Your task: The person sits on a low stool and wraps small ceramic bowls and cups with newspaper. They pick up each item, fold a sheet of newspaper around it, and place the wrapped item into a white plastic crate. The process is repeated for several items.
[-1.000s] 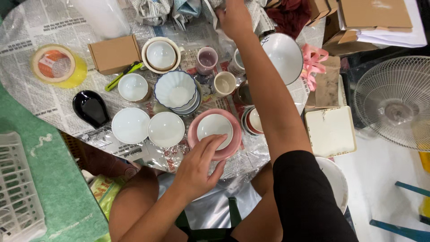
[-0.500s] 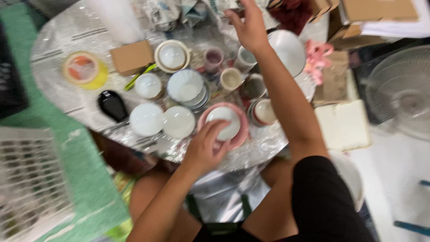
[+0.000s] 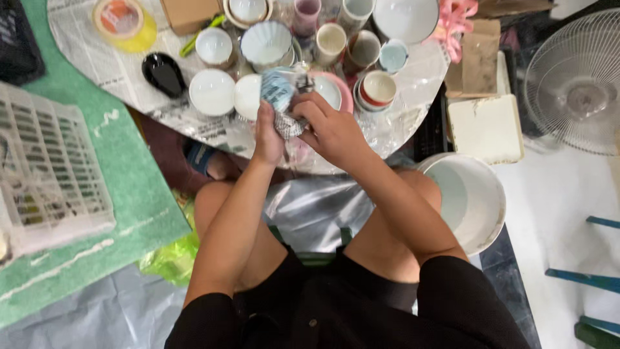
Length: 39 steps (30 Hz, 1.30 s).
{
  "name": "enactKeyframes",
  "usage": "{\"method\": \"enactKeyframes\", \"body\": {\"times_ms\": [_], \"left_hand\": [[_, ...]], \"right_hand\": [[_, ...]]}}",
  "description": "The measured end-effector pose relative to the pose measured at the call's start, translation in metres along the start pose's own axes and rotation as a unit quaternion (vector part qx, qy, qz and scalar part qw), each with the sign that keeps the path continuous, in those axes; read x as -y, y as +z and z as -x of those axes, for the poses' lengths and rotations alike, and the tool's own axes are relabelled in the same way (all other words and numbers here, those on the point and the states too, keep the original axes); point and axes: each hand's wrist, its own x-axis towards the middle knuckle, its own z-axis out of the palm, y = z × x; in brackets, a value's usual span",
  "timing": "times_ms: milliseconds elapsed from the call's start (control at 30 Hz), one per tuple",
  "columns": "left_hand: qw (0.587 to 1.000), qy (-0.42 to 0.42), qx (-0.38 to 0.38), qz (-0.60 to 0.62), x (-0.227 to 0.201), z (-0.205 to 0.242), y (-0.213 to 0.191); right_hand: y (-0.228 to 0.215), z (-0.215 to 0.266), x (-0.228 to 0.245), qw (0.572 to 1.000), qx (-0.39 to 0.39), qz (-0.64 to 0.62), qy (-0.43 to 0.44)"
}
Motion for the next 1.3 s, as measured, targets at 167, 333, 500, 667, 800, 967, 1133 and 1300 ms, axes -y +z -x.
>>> {"method": "enactKeyframes", "body": {"times_ms": [167, 333, 500, 667, 800, 967, 1133, 1300], "left_hand": [[0.995, 0.051, 0.028, -0.081, -0.009, 0.028, -0.002], [0.977, 0.038, -0.022, -0.208, -0.029, 0.047, 0.003], [0.99, -0.014, 0.051, -0.128, -0.041, 0.047, 0.012], [0.994, -0.061, 0.047, 0.072, -0.037, 0.062, 0.008], [0.993, -0.073, 0.097, 0.006, -0.041, 0.06, 0.012], [0.975, -0.092, 0.105, -0.174, -0.051, 0.058, 0.022], [0.913, -0.062, 0.099, -0.39, -0.057, 0.057, 0.039], [0.944, -0.143, 0.108, -0.278, -0.055, 0.058, 0.032]], "right_hand": [[0.012, 0.043, 0.031, 0.982, -0.061, -0.136, 0.119], [0.028, 0.074, 0.016, 0.99, -0.105, -0.098, 0.011], [0.025, 0.07, -0.003, 0.936, -0.205, -0.102, -0.268], [0.0, 0.07, -0.002, 0.98, -0.095, -0.134, -0.111], [0.001, 0.066, 0.007, 0.996, -0.011, -0.083, 0.042], [0.016, 0.064, 0.003, 0.998, -0.009, 0.042, 0.034], [0.024, 0.066, -0.001, 0.999, 0.015, -0.024, 0.041], [0.031, 0.069, -0.003, 0.993, 0.048, -0.095, 0.046]]}}
